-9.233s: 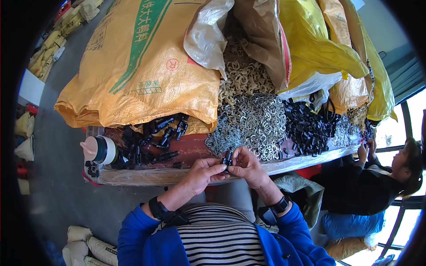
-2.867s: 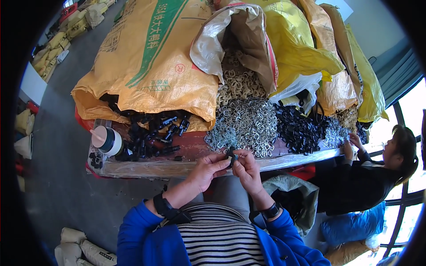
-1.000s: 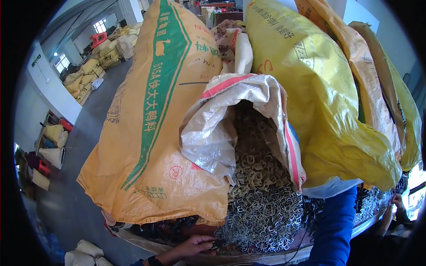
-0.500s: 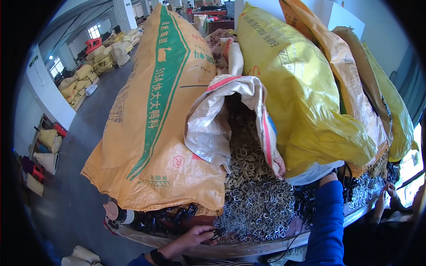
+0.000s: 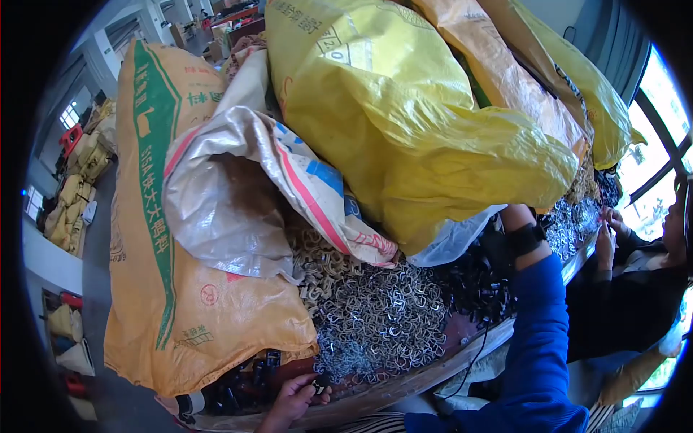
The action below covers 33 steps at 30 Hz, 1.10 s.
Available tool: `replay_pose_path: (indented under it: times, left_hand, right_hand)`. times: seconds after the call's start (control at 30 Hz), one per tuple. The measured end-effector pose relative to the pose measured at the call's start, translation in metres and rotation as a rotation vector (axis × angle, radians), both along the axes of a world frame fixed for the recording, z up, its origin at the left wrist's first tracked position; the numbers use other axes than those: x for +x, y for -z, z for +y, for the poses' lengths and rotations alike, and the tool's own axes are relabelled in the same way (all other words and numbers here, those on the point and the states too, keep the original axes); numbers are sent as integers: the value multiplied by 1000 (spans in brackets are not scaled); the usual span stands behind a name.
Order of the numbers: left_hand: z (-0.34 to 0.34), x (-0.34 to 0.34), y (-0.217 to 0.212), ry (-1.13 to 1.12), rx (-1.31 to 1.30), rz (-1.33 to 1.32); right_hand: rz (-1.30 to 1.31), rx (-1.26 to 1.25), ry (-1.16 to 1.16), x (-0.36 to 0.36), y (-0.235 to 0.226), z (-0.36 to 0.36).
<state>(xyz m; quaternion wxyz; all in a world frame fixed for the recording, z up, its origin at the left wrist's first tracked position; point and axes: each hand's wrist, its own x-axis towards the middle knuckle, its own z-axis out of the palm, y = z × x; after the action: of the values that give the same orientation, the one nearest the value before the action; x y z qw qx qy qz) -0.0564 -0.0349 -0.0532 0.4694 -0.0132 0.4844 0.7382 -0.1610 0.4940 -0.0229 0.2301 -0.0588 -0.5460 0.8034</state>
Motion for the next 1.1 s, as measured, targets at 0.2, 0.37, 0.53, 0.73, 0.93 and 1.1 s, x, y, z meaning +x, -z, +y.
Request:
replay_pose_path:
  times: [0.2,0.37,0.53,0.73,0.93,1.1]
  left_hand:
    - [0,-3,4,-30,-8,-39]
    - [3,-2,0,-52,-29,-27]
    - [3,1,-1,-59,-55,15]
    - [-4,4,2,-93,46,13]
    - [-4,7,7,-196,68,-14]
    - [-10,15,1,-314,33,22]
  right_hand:
    - [-111,216,-9,22,23,11]
    - [-181,442,-22,9,31,5]
    - [-230,684,-27,-6,43,0]
    - [-295,968,-3,-42,48,-10]
    - [-394,1570,354,-8,33,-27]
    - [-421,1686,523,41,-37,-82]
